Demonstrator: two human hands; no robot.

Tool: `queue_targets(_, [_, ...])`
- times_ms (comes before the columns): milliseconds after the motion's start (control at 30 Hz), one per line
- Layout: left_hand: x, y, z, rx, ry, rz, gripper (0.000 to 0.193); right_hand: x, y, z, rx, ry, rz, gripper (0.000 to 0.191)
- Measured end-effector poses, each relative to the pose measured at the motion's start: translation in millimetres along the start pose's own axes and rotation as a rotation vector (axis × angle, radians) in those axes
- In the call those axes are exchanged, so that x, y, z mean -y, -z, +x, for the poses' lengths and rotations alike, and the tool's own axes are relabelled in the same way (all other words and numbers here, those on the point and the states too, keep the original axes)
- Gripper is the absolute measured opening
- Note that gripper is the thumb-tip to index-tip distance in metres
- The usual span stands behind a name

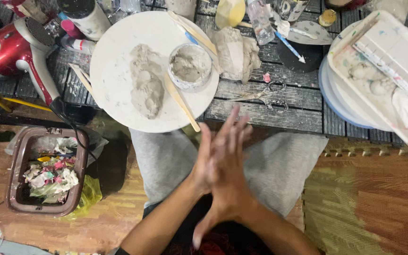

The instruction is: The person shapes a small piece of clay into a ball by rolling it between their palms and fingers. They then use a wooden modeling tool to smooth and refine the surface of the clay ball.

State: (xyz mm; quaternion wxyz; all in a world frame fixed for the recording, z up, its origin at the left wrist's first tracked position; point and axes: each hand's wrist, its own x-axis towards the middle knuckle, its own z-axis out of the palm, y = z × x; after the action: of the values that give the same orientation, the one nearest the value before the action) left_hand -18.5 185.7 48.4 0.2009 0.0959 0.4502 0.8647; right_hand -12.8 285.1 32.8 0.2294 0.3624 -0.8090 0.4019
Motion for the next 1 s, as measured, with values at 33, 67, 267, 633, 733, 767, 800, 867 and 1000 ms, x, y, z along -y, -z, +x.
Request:
queue_targets(33, [0.0, 0.5, -1.6, 0.010, -0.022, -0.113, 0.092, 2.6, -3.0, -0.7, -0.046, 0.009, -0.003, 0.131])
queue_targets(67, [-0.4, 0.3, -3.7, 0.022, -0.044, -0.227, 0.085, 4.1, -5.8, -0.6, -0.094, 0.018, -0.008, 0.130])
queue_targets(267, [-16.6, 9.1, -21.5, -0.029, 0.151, -0.115, 0.099, 22.4, -17.1, 0.9, 0.010, -0.065, 0.217, 0.124])
queue_targets(633, [-12.3, 43.4, -52.5, -0.045, 0.004, -0.037, 0.093, 36.1, -42.4, 25.0, -0.124, 0.166, 0.089, 0.133])
queue_targets(733, [-3.1, 46.6, -50.8, -0.077, 0.035, -0.080, 0.089, 37.7, -41.6, 25.2, -0.082, 0.082, 0.017, 0.132])
queue_targets(767, [-0.9, 45.7, -49.3, -0.066, 0.061, -0.190, 0.088, 37.2, -40.6, 25.0, -0.066, 0.040, -0.035, 0.131])
queue_targets(800, [0.7, 43.8, -46.8, -0.048, 0.074, -0.295, 0.087, 36.6, -39.8, 24.7, -0.077, 0.071, -0.030, 0.132])
queue_targets(867, [2.2, 36.1, -41.9, 0.052, -0.145, -0.161, 0.085, 36.0, -38.3, 23.3, -0.098, 0.110, -0.013, 0.134])
queue_targets(1000, [-7.3, 27.7, -42.4, -0.080, 0.013, -0.073, 0.089, 33.9, -33.5, 18.2, -0.099, 0.090, -0.054, 0.136])
